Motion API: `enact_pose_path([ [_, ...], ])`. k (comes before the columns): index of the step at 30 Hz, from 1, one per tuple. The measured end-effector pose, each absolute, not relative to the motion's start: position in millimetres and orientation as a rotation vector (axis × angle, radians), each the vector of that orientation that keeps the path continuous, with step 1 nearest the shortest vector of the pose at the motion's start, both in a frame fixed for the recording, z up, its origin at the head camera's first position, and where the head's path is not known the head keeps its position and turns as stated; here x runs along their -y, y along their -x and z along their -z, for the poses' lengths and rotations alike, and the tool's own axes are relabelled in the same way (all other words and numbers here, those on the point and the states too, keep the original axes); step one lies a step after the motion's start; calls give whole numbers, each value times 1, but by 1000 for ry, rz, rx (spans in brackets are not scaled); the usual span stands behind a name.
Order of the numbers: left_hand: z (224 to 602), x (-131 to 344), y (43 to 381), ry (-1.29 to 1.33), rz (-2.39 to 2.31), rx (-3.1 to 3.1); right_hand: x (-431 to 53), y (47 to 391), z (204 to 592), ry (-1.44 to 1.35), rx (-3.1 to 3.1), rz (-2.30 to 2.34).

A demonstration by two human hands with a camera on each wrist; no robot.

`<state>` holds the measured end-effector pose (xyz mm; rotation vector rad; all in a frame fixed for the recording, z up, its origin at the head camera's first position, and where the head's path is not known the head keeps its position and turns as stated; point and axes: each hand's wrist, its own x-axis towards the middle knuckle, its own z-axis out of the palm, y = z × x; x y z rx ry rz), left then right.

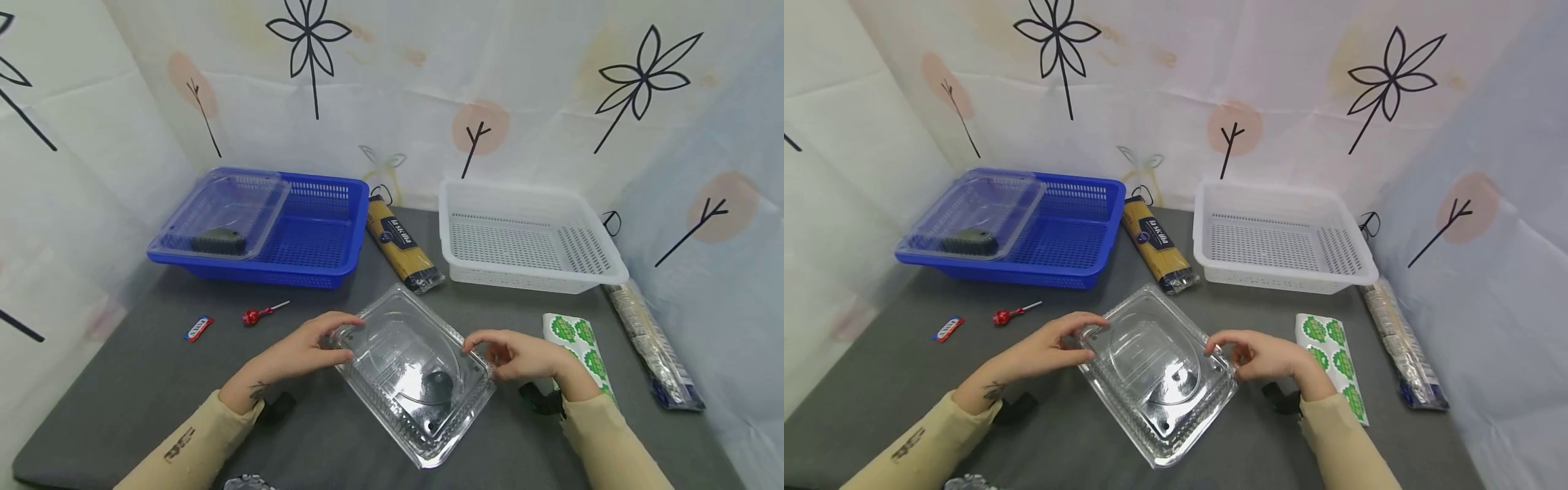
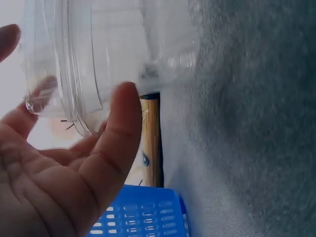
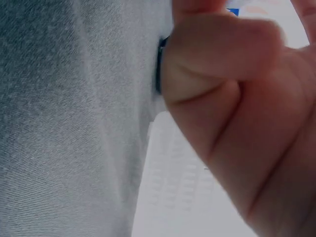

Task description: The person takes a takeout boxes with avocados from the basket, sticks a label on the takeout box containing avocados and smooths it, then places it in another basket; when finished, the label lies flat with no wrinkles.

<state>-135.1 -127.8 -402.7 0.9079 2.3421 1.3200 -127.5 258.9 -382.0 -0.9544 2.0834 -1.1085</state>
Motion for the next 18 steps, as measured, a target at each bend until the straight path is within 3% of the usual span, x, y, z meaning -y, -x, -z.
enact_pose_path([
  [6, 397, 122, 123, -726, -1390, -2367, -262, 114, 383, 852, -2309, 1325],
  [13, 379, 111, 95, -544, -1506, -2460, -236, 67, 376, 111, -2623, 1705],
  [18, 383, 106, 83, -435, -1581, -2532, -211, 40, 388, -82, -2584, 1808],
])
